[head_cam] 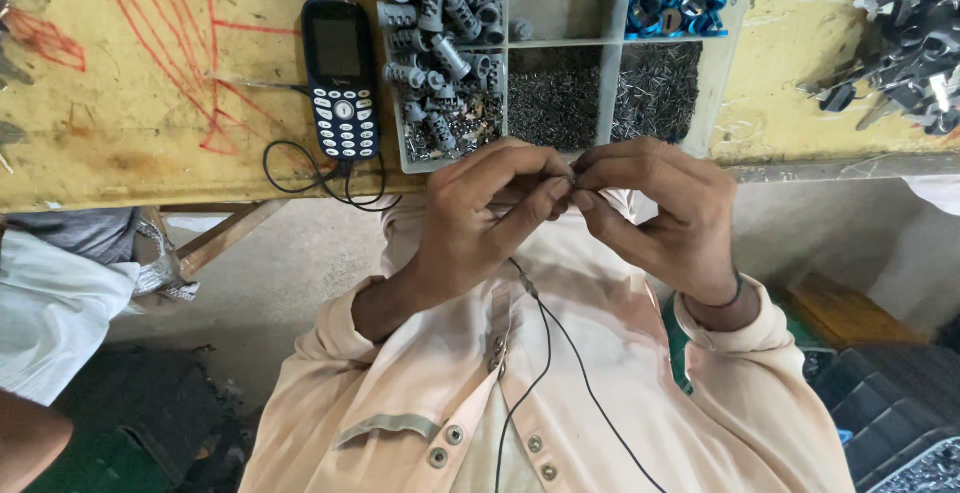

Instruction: The person sits at a workbench and assembles small plastic and metal components by hand. They pick parts from a compartment tray, fit a small blue piece into a larger housing, press the pieces together, and place finished assemblies back toward the tray, repeating the cycle.

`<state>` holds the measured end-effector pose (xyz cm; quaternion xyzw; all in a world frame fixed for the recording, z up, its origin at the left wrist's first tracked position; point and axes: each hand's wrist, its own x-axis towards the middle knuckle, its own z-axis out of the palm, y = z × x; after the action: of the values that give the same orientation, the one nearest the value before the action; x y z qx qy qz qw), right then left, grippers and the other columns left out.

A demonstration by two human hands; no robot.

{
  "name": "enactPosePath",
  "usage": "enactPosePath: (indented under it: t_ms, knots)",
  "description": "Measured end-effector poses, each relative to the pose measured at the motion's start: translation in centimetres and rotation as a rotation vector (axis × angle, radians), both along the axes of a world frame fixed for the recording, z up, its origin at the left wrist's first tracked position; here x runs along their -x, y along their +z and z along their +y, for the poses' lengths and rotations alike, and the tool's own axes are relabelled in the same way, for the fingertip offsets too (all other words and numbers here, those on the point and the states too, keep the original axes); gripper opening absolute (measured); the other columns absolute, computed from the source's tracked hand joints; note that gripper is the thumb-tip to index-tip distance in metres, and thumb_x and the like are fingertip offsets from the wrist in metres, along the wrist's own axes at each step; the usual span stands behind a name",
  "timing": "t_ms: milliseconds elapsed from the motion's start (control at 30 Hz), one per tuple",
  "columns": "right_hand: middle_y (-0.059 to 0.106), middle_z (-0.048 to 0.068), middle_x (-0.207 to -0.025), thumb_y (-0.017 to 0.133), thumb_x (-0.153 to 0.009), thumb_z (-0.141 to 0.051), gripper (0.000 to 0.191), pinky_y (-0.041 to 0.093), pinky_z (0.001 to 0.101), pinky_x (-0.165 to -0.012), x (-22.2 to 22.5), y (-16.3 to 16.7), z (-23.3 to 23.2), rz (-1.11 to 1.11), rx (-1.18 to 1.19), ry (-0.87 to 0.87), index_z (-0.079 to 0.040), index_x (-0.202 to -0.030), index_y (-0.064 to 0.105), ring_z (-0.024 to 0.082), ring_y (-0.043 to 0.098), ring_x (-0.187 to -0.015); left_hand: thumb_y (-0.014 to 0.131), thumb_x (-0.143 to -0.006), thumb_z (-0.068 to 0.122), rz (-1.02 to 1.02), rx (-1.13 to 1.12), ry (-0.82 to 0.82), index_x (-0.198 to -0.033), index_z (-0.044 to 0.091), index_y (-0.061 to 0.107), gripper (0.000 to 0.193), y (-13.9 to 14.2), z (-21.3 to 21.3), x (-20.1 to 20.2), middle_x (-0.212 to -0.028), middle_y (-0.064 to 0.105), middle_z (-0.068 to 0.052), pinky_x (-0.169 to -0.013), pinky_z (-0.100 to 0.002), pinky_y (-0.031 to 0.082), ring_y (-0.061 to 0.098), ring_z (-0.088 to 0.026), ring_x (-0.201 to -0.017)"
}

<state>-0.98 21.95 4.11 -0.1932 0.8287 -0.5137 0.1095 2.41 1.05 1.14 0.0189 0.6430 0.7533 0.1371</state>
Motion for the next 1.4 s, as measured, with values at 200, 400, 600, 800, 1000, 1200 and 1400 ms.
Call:
enactPosePath:
  t_ms: [200, 400, 600, 800, 1000, 1200, 1400]
  knots:
    - [0.073, 0.012, -0.105, 0.082, -0.089, 0.005, 0.022, 0.059, 0.0304, -0.079, -0.1, -0.2, -0.1, 0.097, -0.009, 0.008, -0.001, -0.105, 0.068, 0.022, 0.075, -0.093, 0.065, -0.106, 0.008, -0.183, -0.191, 0.008, -0.116, -0.007, 0.065, 0.018, -0.3, 0.3, 0.1, -0.108, 0.067, -0.008, -0.08, -0.025, 0.065, 0.074, -0.013, -0.091]
    - [0.074, 0.012, -0.104, 0.082, -0.086, 0.003, 0.022, 0.059, 0.0308, -0.077, 0.0, 0.3, 0.0, 0.051, -0.06, 0.029, -0.002, -0.102, 0.069, 0.022, 0.075, -0.092, 0.064, -0.108, 0.008, -0.092, -0.126, -0.025, -0.118, -0.006, 0.065, 0.017, -0.4, 0.1, -0.1, -0.112, 0.068, -0.009, -0.084, -0.026, 0.067, 0.077, -0.015, -0.096]
    - [0.074, 0.012, -0.105, 0.082, -0.089, 0.004, 0.022, 0.059, 0.0291, -0.074, -0.7, -0.6, 0.3, 0.081, -0.029, 0.0, -0.002, -0.105, 0.067, 0.023, 0.075, -0.091, 0.064, -0.107, 0.009, -0.1, -0.156, -0.017, -0.118, -0.006, 0.065, 0.018, -0.3, 0.1, 0.0, -0.113, 0.067, -0.01, -0.082, -0.026, 0.067, 0.076, -0.015, -0.096]
    - [0.073, 0.013, -0.105, 0.084, -0.09, 0.006, 0.027, 0.061, 0.0386, -0.084, -1.0, -2.1, 0.0, 0.356, -0.041, 0.018, 0.001, -0.111, 0.067, 0.031, 0.074, -0.095, 0.067, -0.108, 0.009, -0.213, -0.323, -0.063, -0.115, -0.006, 0.066, 0.016, -0.8, -0.5, 0.1, -0.105, 0.066, -0.008, -0.075, -0.027, 0.062, 0.069, -0.012, -0.086]
    - [0.073, 0.015, -0.1, 0.082, -0.083, 0.011, 0.027, 0.063, 0.0412, -0.085, -0.4, -2.1, 0.2, 0.502, -0.028, 0.097, 0.001, -0.107, 0.073, 0.03, 0.074, -0.09, 0.068, -0.105, 0.017, -0.368, -0.451, -0.088, -0.113, -0.003, 0.067, 0.021, -0.8, -0.6, 0.4, -0.09, 0.068, -0.004, -0.067, -0.025, 0.059, 0.068, -0.009, -0.078]
    - [0.073, 0.013, -0.101, 0.083, -0.086, 0.01, 0.027, 0.061, 0.0351, -0.083, -0.2, -1.8, 0.3, 0.288, 0.053, 0.098, 0.001, -0.108, 0.071, 0.029, 0.074, -0.094, 0.068, -0.105, 0.012, 0.119, 0.206, -0.027, -0.112, -0.003, 0.071, 0.018, 0.8, -0.8, 0.0, -0.095, 0.07, -0.005, -0.068, -0.022, 0.057, 0.069, -0.007, -0.078]
    - [0.074, 0.011, -0.108, 0.079, -0.09, 0.007, 0.034, 0.061, 0.0295, -0.081, 2.1, 0.0, 0.2, -0.169, 0.107, 0.104, -0.003, -0.12, 0.068, 0.022, 0.076, -0.094, 0.07, -0.1, 0.011, -0.18, -0.074, -0.12, -0.11, -0.004, 0.071, 0.018, -0.3, -1.3, 0.7, -0.091, 0.071, -0.003, -0.063, -0.021, 0.058, 0.068, -0.005, -0.072]
